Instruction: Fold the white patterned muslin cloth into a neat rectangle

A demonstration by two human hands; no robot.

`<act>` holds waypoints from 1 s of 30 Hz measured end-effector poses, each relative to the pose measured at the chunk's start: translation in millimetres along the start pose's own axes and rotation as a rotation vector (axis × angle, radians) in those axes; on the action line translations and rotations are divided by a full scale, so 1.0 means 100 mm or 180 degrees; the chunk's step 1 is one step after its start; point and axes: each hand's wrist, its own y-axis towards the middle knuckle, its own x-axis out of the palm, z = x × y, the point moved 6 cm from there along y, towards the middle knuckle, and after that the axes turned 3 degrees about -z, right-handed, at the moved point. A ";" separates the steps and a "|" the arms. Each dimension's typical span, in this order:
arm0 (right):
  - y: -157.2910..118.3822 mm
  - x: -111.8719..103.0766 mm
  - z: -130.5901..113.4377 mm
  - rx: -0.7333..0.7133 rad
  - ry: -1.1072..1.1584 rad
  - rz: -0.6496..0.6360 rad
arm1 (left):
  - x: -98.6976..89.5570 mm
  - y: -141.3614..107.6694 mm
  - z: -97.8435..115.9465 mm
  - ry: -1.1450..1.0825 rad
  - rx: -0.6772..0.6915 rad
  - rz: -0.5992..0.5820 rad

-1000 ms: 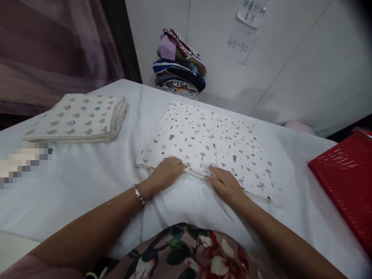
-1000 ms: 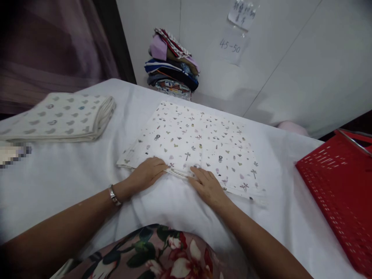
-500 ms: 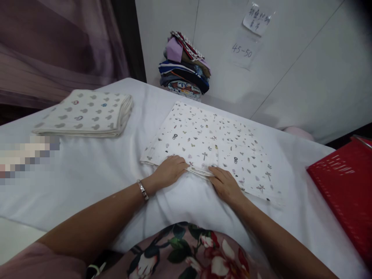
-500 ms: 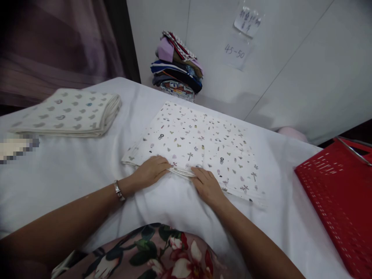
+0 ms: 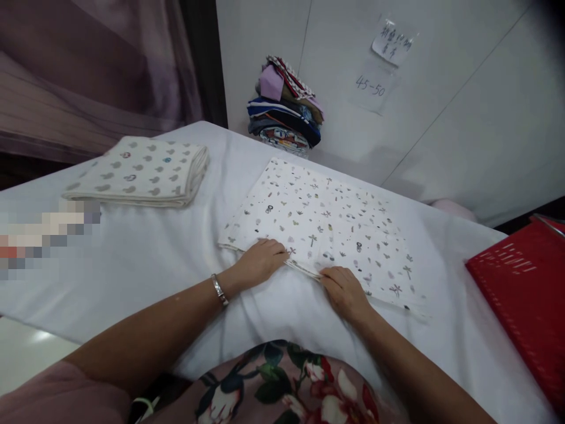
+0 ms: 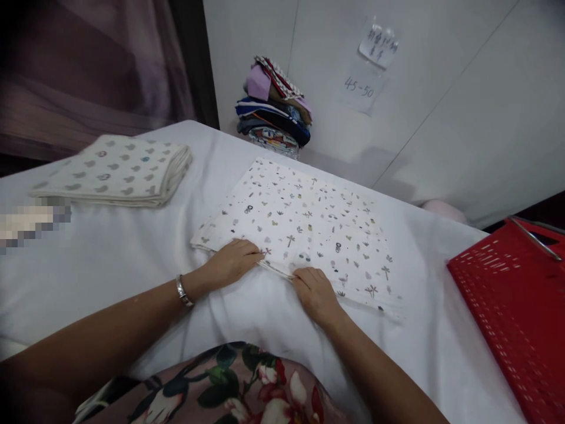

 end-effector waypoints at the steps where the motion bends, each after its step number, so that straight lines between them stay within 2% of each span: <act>1: 0.00 0.02 0.01 0.0011 -0.0011 -0.0036 | -0.01 -0.01 0.01 0.0047 0.0011 0.0024; 11: 0.00 0.18 -0.01 0.0096 -0.0292 -0.0449 | -0.01 -0.03 0.04 0.0293 0.0106 0.0129; 19: 0.20 0.39 -0.09 -0.0194 -0.0551 -0.0188 | -0.01 -0.07 0.05 0.0307 0.0013 0.0085; 24: 0.42 0.55 -0.14 -0.0060 -0.0586 -0.0392 | -0.04 -0.08 0.08 0.0347 -0.0009 0.0092; 30: 0.55 0.67 -0.21 -0.0058 -0.0646 -0.0413 | -0.05 -0.15 0.04 0.0517 -0.0192 0.0141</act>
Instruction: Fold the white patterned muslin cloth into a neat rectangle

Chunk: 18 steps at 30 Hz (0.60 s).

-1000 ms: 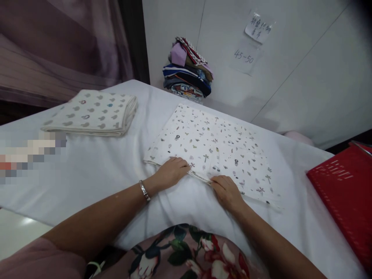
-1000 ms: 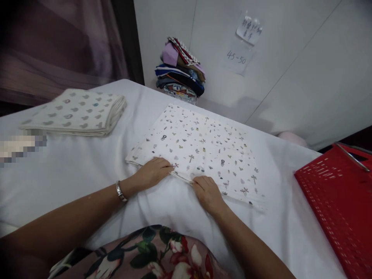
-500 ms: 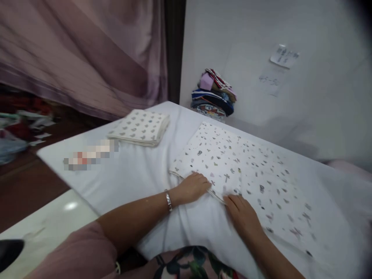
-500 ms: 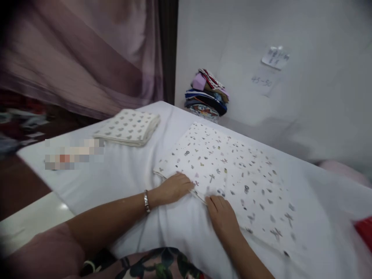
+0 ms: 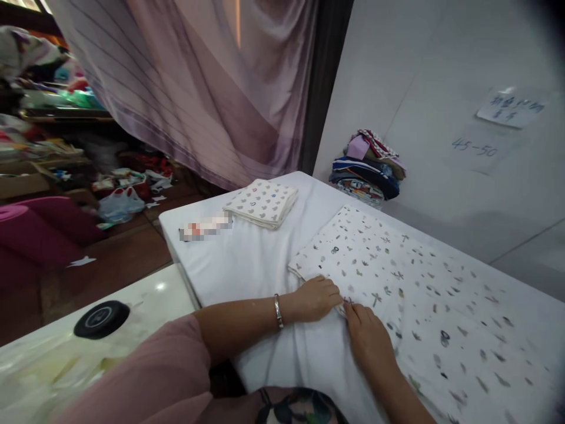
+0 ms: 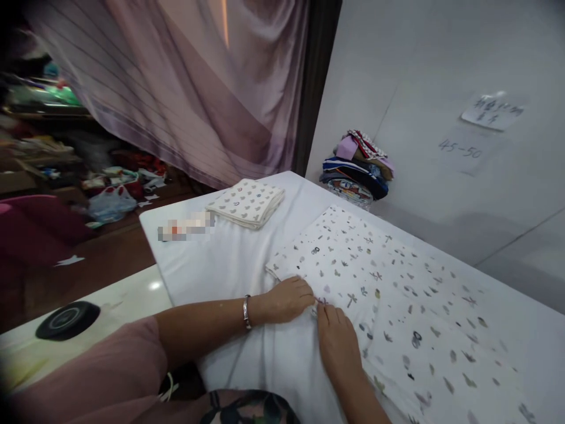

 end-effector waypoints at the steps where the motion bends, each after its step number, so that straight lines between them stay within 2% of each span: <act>1: 0.00 0.01 0.00 -0.0005 -0.0001 0.0003 | 0.00 -0.02 -0.03 0.0039 -0.0068 -0.0007; 5: -0.01 0.01 0.00 0.0006 0.0060 0.0057 | 0.01 -0.07 -0.19 0.0201 -0.0348 -0.0097; 10: -0.01 -0.01 0.01 -0.0012 0.0188 0.0220 | -0.06 -0.17 -0.55 0.0371 -0.0851 -0.0166; 15: 0.00 -0.05 0.01 -0.0060 0.0281 0.0440 | -0.21 -0.39 -0.88 0.0344 -0.1292 -0.0052; 18: 0.00 -0.06 0.01 -0.0105 0.0346 0.0448 | -0.26 -0.59 -1.08 0.0142 -0.1847 0.0067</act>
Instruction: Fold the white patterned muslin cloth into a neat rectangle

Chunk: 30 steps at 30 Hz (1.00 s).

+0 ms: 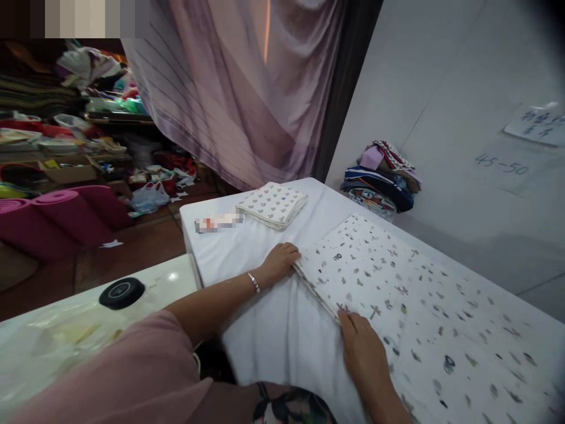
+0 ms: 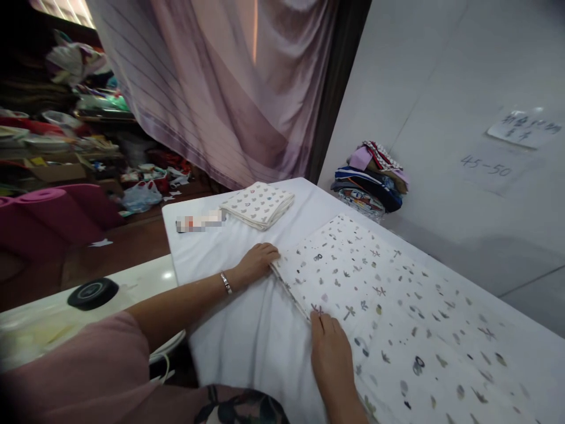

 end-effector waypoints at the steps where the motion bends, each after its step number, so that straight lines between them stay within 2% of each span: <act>1: 0.00 0.00 0.00 -0.0007 0.0016 -0.0007 | -0.01 -0.03 -0.08 -0.0093 -0.0205 -0.0002; 5: -0.01 0.00 0.00 -0.0011 0.0012 -0.0032 | -0.07 -0.20 -0.26 -0.0541 -0.0897 0.0080; 10: 0.00 -0.01 0.01 -0.0043 0.0116 0.0003 | -0.11 -0.44 -0.24 -0.1065 -0.1546 -0.0106; 17: 0.01 -0.03 0.00 -0.0081 0.0187 0.0089 | -0.02 -0.37 -0.10 -0.1278 -0.1825 -0.0401; 25: -0.01 0.01 0.02 -0.0036 0.0353 0.0029 | 0.11 -0.27 -0.15 -0.1531 -0.2041 -0.0169; 30: -0.01 0.00 0.03 -0.0010 0.0375 -0.0006 | 0.15 -0.25 -0.12 -0.2090 -0.2165 -0.0085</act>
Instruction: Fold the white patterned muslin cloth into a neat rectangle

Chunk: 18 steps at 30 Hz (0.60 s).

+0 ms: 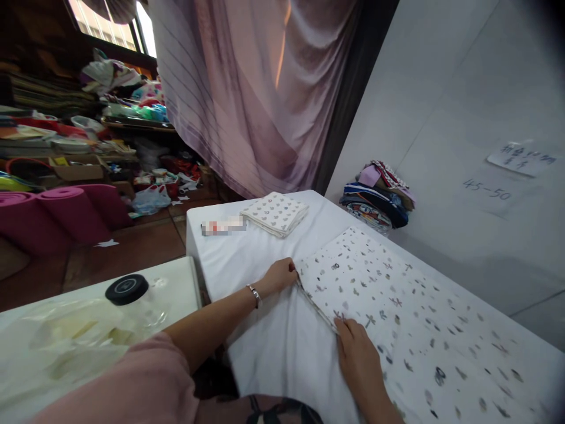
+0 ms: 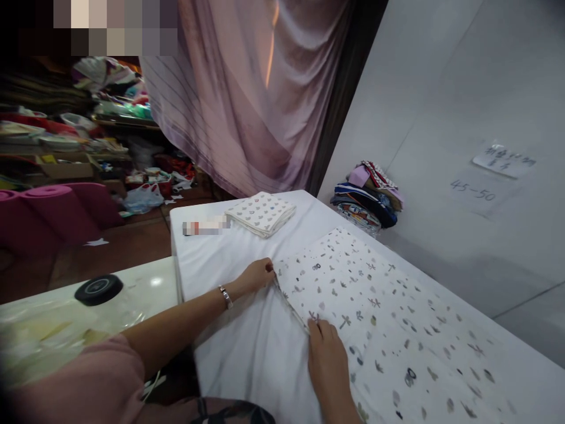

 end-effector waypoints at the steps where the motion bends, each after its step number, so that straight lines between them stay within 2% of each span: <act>1: 0.00 0.00 0.00 -0.0012 0.0005 -0.0003 | 0.02 0.01 0.00 -0.0154 -0.0053 -0.0064; 4: 0.00 -0.03 0.00 -0.0076 0.0059 0.0051 | 0.09 0.02 -0.01 -0.0610 -0.0237 -0.0173; 9: -0.01 -0.04 0.01 -0.0148 0.0132 0.0107 | 0.08 0.02 -0.06 -0.1127 -0.0413 0.0008; 18: -0.02 -0.02 0.01 -0.0077 0.0050 0.0009 | 0.09 0.01 -0.08 -0.1600 -0.0171 -0.0146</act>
